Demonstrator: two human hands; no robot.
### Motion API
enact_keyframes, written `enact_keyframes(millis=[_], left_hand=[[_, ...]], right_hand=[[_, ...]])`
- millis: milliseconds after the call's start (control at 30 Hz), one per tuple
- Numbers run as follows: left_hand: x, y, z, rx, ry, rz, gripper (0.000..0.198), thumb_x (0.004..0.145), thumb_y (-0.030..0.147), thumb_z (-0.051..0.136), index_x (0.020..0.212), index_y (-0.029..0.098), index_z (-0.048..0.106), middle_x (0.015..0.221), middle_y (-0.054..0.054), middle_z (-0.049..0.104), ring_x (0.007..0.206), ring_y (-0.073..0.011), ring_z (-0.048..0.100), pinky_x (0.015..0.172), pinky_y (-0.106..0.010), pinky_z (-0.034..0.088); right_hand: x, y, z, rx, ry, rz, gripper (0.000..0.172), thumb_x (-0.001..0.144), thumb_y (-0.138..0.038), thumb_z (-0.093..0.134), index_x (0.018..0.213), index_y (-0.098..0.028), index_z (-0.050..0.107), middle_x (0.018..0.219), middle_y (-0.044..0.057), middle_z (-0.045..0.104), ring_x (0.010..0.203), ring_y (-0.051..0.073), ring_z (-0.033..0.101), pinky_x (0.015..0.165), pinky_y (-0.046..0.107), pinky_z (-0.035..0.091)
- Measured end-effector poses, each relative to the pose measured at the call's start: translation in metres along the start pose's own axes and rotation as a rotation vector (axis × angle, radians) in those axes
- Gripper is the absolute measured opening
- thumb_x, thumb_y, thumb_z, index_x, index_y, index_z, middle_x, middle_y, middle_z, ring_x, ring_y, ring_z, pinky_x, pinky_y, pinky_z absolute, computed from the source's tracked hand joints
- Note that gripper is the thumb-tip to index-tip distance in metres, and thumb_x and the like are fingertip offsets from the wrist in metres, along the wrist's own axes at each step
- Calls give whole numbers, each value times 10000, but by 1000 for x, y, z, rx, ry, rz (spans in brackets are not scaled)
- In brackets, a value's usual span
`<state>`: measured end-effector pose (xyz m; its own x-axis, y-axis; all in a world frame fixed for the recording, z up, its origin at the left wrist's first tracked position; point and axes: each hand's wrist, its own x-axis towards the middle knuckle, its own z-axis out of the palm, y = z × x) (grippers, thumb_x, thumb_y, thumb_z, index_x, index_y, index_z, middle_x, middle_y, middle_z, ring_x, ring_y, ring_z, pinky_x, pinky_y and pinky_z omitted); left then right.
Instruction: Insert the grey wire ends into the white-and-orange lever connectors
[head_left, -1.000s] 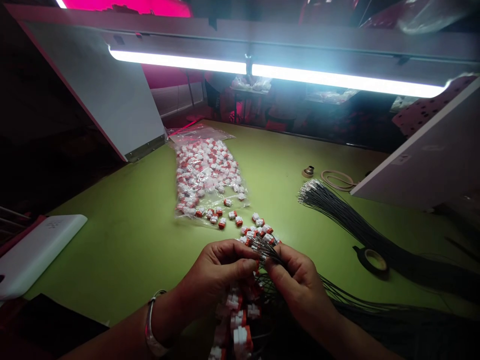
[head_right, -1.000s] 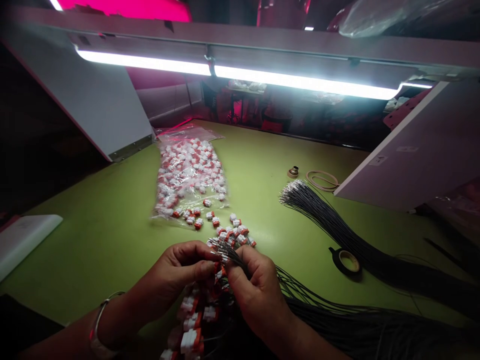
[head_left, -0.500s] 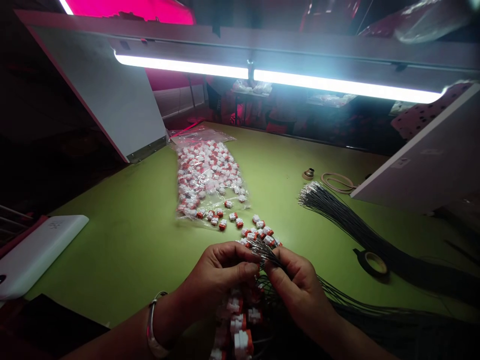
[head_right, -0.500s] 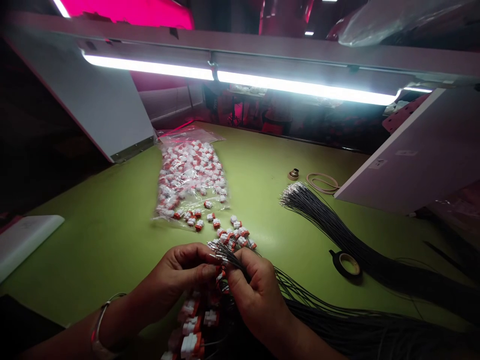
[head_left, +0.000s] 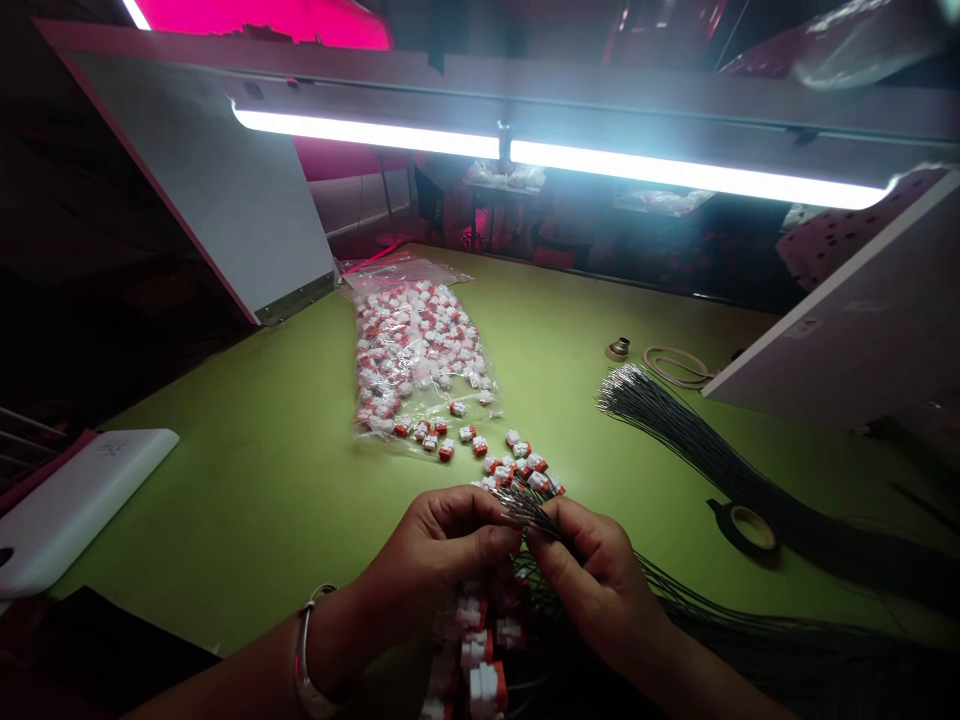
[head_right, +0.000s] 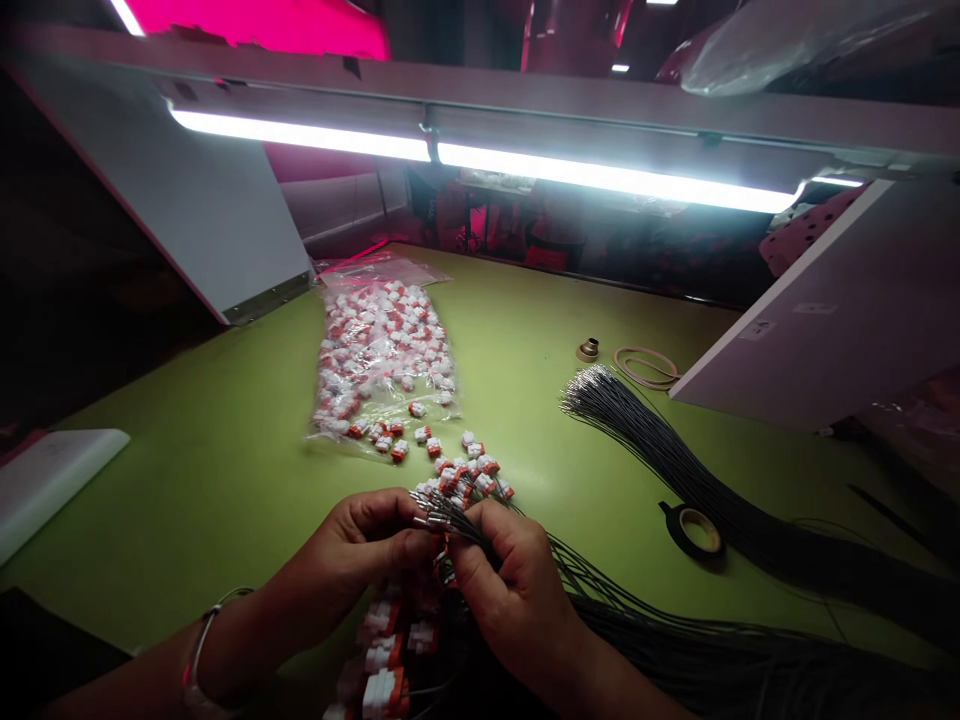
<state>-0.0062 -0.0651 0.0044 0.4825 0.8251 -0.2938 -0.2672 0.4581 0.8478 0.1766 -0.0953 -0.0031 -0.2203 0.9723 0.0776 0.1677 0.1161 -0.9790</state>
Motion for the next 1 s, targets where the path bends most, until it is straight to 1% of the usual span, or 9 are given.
enact_keyframes(millis=[133, 300, 467, 600, 700, 767, 833, 900, 1000], left_hand=[[1, -2, -1, 14, -14, -2, 226, 706, 284, 854, 780, 115, 723, 671, -35, 712, 556, -127, 650, 571, -239, 555], [-2, -2, 1, 38, -48, 20, 193, 723, 261, 840, 823, 125, 747, 718, -39, 721, 609, -123, 649, 591, -218, 540], [-2, -2, 0, 48, -11, 12, 224, 707, 288, 846, 817, 126, 739, 668, -36, 705, 550, -130, 628, 569, -258, 544], [-1, -6, -1, 52, -15, 11, 215, 704, 287, 847, 793, 132, 727, 690, -32, 699, 577, -130, 631, 580, -248, 530], [0, -8, 0, 54, -12, 13, 207, 720, 297, 829, 811, 145, 722, 692, -21, 687, 556, -125, 614, 571, -260, 522], [-1, -6, 0, 110, -4, 68, 178, 759, 295, 792, 846, 155, 725, 719, -23, 689, 578, -133, 613, 588, -274, 516], [-3, -1, 0, 260, 15, 205, 133, 791, 273, 755, 847, 155, 728, 770, -39, 693, 670, -158, 628, 656, -292, 510], [-5, 6, -1, 453, 14, 338, 110, 811, 256, 725, 812, 146, 725, 793, -53, 688, 746, -178, 624, 715, -305, 495], [-4, 17, -10, 655, -57, 415, 145, 821, 292, 698, 826, 148, 711, 814, -60, 681, 775, -195, 608, 734, -319, 482]], right_hand=[[-1, 1, 2, 7, 9, -1, 263, 960, -324, 501, 748, -172, 535, 672, -14, 509, 614, 138, 412, 558, 263, 372], [-3, 3, 3, 1, 14, 14, 250, 965, -317, 493, 772, -169, 549, 689, -13, 502, 631, 142, 412, 566, 268, 366], [-2, 2, 3, 22, 29, 61, 260, 965, -334, 497, 765, -172, 538, 687, -15, 497, 632, 139, 403, 556, 260, 363], [-4, 2, 4, 0, 39, 27, 236, 946, -291, 508, 742, -176, 531, 678, -18, 507, 624, 136, 414, 557, 252, 371], [-3, 2, 6, 4, 45, 30, 239, 938, -297, 526, 738, -170, 552, 676, -12, 524, 626, 138, 427, 563, 251, 378], [-1, 2, 5, 45, 64, 53, 240, 937, -317, 548, 750, -167, 573, 675, -13, 530, 622, 134, 430, 561, 246, 380], [2, 1, 4, 103, 123, 70, 233, 935, -332, 575, 766, -172, 588, 680, -20, 531, 626, 129, 435, 572, 237, 384], [6, -2, 1, 159, 215, 78, 225, 925, -346, 608, 773, -181, 595, 695, -23, 542, 642, 126, 452, 592, 228, 389], [11, -5, -4, 228, 290, 75, 242, 906, -382, 643, 768, -187, 606, 663, -30, 530, 618, 119, 442, 570, 220, 374]])
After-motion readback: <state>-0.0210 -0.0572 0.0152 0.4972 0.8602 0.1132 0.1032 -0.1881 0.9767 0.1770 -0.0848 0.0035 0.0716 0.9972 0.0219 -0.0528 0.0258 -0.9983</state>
